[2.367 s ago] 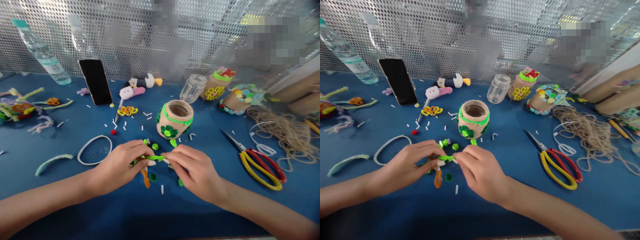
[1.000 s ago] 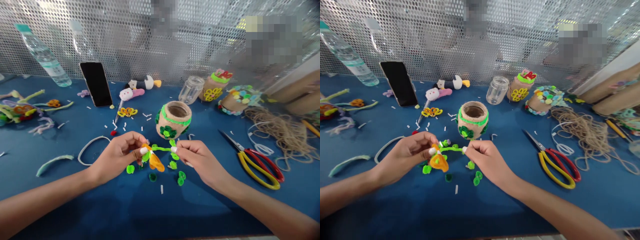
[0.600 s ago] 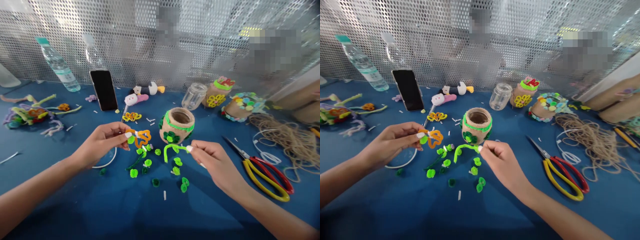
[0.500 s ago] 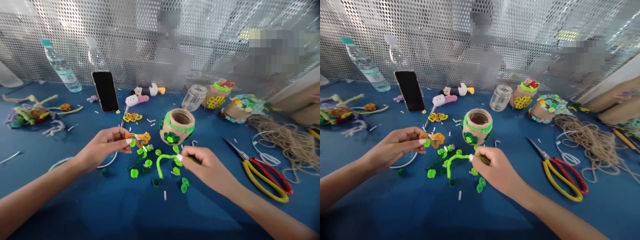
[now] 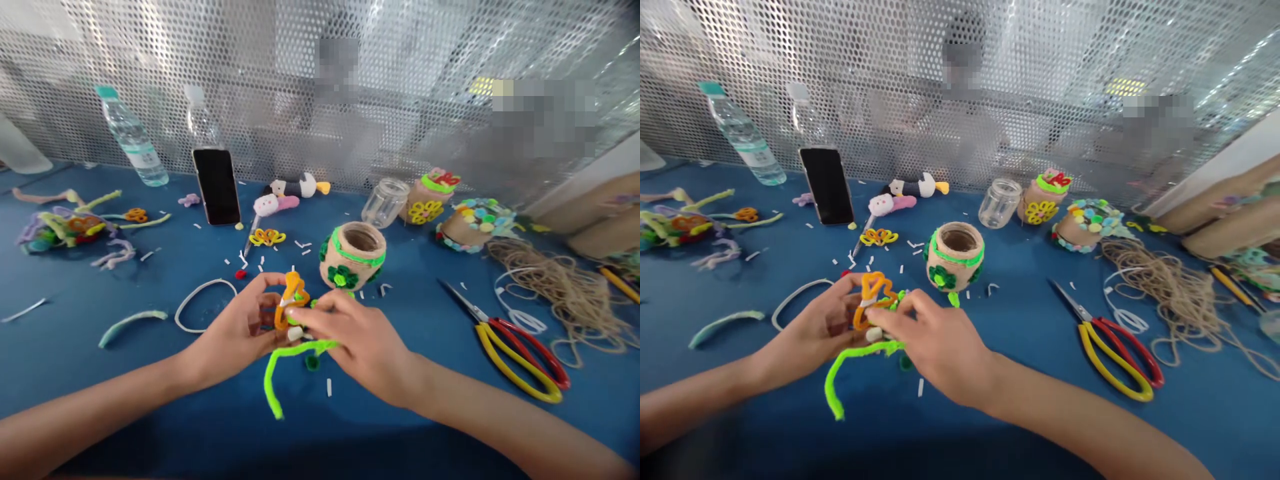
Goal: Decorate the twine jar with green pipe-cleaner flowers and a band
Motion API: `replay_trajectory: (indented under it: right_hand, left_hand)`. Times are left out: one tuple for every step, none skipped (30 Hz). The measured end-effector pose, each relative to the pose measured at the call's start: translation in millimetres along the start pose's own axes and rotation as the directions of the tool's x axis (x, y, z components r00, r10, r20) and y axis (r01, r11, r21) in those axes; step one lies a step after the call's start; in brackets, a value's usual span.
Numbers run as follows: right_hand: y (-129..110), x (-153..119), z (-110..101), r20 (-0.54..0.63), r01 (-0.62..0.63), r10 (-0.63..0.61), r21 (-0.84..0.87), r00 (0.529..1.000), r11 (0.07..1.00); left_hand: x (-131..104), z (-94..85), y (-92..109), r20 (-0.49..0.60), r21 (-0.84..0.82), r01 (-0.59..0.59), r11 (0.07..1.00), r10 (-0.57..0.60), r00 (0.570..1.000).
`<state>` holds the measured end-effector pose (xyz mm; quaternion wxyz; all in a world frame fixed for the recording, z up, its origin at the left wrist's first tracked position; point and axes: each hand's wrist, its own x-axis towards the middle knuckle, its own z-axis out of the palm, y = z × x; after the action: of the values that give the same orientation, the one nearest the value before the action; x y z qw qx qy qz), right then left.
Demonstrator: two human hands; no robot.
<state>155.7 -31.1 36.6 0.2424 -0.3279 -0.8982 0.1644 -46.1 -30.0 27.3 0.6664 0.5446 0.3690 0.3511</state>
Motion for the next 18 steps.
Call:
replay_trajectory:
  right_hand:
    - [0, 1, 3, 0.028, 0.075, -0.072, -0.107, 0.997, 0.991]
    - [1, 2, 5, 0.059, 0.125, -0.116, -0.196, 0.992, 0.973]
    - [2, 3, 6, 0.081, 0.155, -0.138, -0.263, 0.987, 0.952]
    - [2, 4, 7, 0.093, 0.17, -0.149, -0.307, 0.985, 0.936]
    - [3, 4, 8, 0.091, 0.177, -0.156, -0.329, 0.984, 0.928]
    - [4, 4, 8, 0.085, 0.184, -0.165, -0.326, 0.983, 0.927]
    - [4, 4, 8, 0.072, 0.19, -0.177, -0.3, 0.982, 0.935]
    - [5, 4, 8, 0.054, 0.194, -0.187, -0.254, 0.981, 0.948]
    - [6, 4, 8, 0.032, 0.194, -0.192, -0.192, 0.981, 0.962]
    - [7, 3, 8, 0.013, 0.194, -0.193, -0.121, 0.981, 0.974]
    - [8, 3, 8, -0.001, 0.192, -0.192, -0.048, 0.981, 0.98]
    - [9, 2, 8, -0.014, 0.188, -0.188, 0.016, 0.982, 0.982]
    - [10, 1, 8, -0.031, 0.185, -0.183, 0.063, 0.983, 0.981]
    - [11, 0, 8, -0.049, 0.181, -0.177, 0.094, 0.983, 0.979]
    - [12, -1, 8, -0.07, 0.176, -0.169, 0.114, 0.983, 0.978]
    - [13, -2, 7, -0.088, 0.166, -0.155, 0.13, 0.984, 0.978]
    - [14, -3, 6, -0.095, 0.147, -0.134, 0.144, 0.986, 0.979]
    - [15, -4, 4, -0.081, 0.12, -0.109, 0.155, 0.991, 0.981]
  left_hand:
    - [-2, 1.1, 0, 0.023, 0.008, 0.003, 1.0, -0.003, 1.0]
    - [-3, 1.4, 0, 0.042, 0.032, -0.005, 0.999, 0.003, 0.999]
    - [-4, 1.0, 0, 0.059, 0.07, -0.02, 0.997, 0.016, 0.998]
    - [-5, 0.2, 0, 0.071, 0.118, -0.04, 0.992, 0.032, 0.997]
    - [-5, -1.0, 0, 0.078, 0.17, -0.056, 0.984, 0.043, 0.996]
    - [-5, -2.1, 1, 0.086, 0.216, -0.066, 0.974, 0.049, 0.995]
    - [-5, -3.1, 1, 0.1, 0.25, -0.074, 0.965, 0.05, 0.994]
    - [-4, -3.9, 2, 0.116, 0.27, -0.079, 0.96, 0.049, 0.992]
    - [-4, -4.5, 2, 0.136, 0.274, -0.082, 0.958, 0.046, 0.99]
    - [-3, -5.1, 3, 0.159, 0.261, -0.079, 0.962, 0.038, 0.987]
    - [-3, -5.7, 3, 0.181, 0.233, -0.067, 0.97, 0.025, 0.983]
    - [-2, -6.5, 3, 0.196, 0.196, -0.047, 0.98, 0.008, 0.981]
    - [-2, -7.7, 2, 0.194, 0.159, -0.025, 0.987, -0.007, 0.981]
    - [-1, -9.5, 1, 0.176, 0.13, -0.001, 0.991, -0.022, 0.984]
    - [1, -11.9, 1, 0.146, 0.115, 0.021, 0.993, -0.038, 0.989]
    - [2, -15.0, 0, 0.102, 0.111, 0.035, 0.993, -0.047, 0.994]
    - [4, -18.9, 1, 0.051, 0.119, 0.04, 0.992, -0.047, 0.998]
    - [6, -23.7, 2, -0.004, 0.135, 0.035, 0.99, -0.035, 0.999]
